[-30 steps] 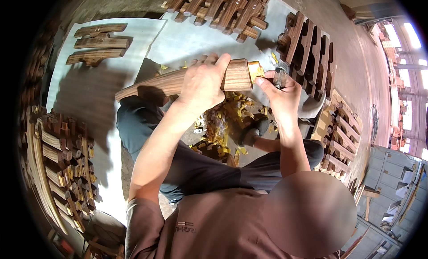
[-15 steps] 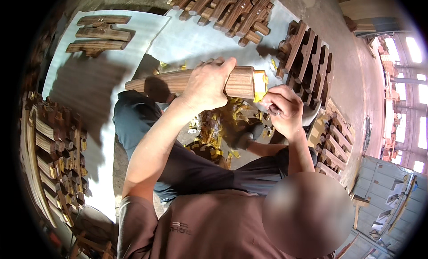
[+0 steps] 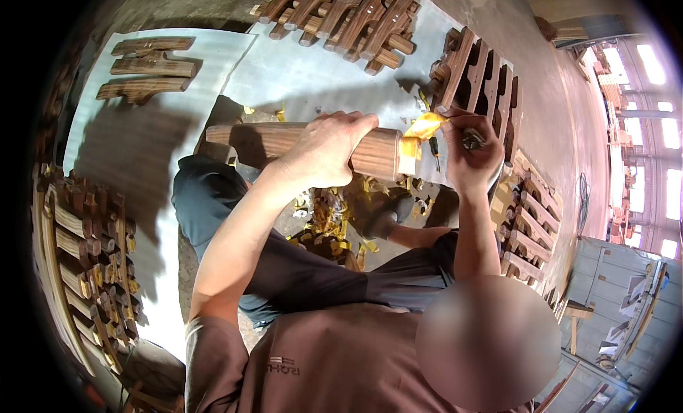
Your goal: The person sands and scrapes the surfaces and edges of wooden furniture components using a small hand tool while sitting on the floor among several stacks of similar wooden parts.
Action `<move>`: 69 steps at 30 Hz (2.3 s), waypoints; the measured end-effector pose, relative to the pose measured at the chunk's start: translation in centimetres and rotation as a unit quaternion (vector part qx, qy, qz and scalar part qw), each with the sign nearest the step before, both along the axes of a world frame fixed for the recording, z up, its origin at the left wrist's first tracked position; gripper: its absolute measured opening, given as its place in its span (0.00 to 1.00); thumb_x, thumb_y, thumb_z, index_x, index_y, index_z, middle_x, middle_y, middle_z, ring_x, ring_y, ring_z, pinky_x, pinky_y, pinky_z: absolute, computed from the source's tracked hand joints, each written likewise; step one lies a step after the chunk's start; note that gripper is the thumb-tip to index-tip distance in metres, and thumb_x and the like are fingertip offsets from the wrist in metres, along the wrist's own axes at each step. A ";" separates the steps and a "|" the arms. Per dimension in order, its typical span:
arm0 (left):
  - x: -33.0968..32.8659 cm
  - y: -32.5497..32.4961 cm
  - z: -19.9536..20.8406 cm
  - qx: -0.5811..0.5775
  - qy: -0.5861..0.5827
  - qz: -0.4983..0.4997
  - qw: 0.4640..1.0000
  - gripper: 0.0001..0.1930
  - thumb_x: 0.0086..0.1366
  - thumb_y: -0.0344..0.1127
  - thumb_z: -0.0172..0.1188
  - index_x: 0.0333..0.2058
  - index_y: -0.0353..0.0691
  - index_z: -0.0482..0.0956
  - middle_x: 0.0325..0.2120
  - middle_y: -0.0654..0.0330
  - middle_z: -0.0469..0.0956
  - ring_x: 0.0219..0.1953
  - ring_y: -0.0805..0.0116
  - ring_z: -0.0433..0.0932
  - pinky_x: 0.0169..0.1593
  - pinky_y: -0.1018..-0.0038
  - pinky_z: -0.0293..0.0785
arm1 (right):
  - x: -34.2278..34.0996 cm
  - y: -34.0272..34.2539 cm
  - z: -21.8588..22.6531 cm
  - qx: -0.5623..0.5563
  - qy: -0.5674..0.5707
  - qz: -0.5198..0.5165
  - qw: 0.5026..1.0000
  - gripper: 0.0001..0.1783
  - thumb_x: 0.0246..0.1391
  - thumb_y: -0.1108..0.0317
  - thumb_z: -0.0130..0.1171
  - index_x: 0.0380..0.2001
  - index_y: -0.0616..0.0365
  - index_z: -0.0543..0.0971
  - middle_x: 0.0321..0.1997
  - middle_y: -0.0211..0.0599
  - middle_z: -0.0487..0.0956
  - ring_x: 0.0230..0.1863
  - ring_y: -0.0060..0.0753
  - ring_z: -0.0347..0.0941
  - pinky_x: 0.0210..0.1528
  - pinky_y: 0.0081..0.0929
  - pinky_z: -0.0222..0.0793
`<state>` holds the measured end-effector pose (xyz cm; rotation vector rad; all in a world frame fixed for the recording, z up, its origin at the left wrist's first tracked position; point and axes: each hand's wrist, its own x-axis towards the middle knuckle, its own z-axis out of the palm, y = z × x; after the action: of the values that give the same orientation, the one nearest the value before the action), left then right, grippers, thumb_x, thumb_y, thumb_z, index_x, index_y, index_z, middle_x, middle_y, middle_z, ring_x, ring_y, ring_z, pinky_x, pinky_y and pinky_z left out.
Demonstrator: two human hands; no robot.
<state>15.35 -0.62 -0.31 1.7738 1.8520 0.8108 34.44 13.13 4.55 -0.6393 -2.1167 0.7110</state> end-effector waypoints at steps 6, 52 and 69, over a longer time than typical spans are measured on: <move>-0.2 0.6 0.7 0.071 -0.013 0.013 0.997 0.34 0.37 0.19 0.63 0.50 0.38 0.70 0.47 0.47 0.76 0.55 0.45 0.72 0.59 0.58 0.68 | -0.3 -2.6 1.8 -0.155 0.195 0.060 0.967 0.08 0.48 0.88 0.59 0.26 0.66 0.73 0.35 0.50 0.82 0.34 0.28 0.77 0.37 0.22 0.73; -19.3 1.6 -4.0 0.134 -0.520 0.519 0.665 0.43 0.52 0.48 0.76 0.61 0.33 0.66 0.56 0.57 0.72 0.55 0.63 0.72 0.58 0.63 0.69 | 3.4 -8.5 -8.8 0.074 -0.321 0.096 0.939 0.39 0.34 0.54 0.74 0.50 0.61 0.74 0.28 0.39 0.80 0.33 0.46 0.74 0.37 0.36 0.73; -8.0 3.0 -1.9 0.044 0.021 0.217 0.975 0.23 0.55 0.37 0.69 0.49 0.39 0.76 0.34 0.55 0.82 0.34 0.64 0.83 0.38 0.68 0.79 | -1.4 0.0 -14.2 -0.201 -0.162 0.019 0.966 0.34 0.39 0.57 0.70 0.50 0.67 0.79 0.33 0.48 0.85 0.23 0.30 0.81 0.31 0.25 0.83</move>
<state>7.31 2.35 -2.24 1.4604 2.3056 1.0306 33.06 13.17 -9.62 -0.9911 -2.3031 1.1382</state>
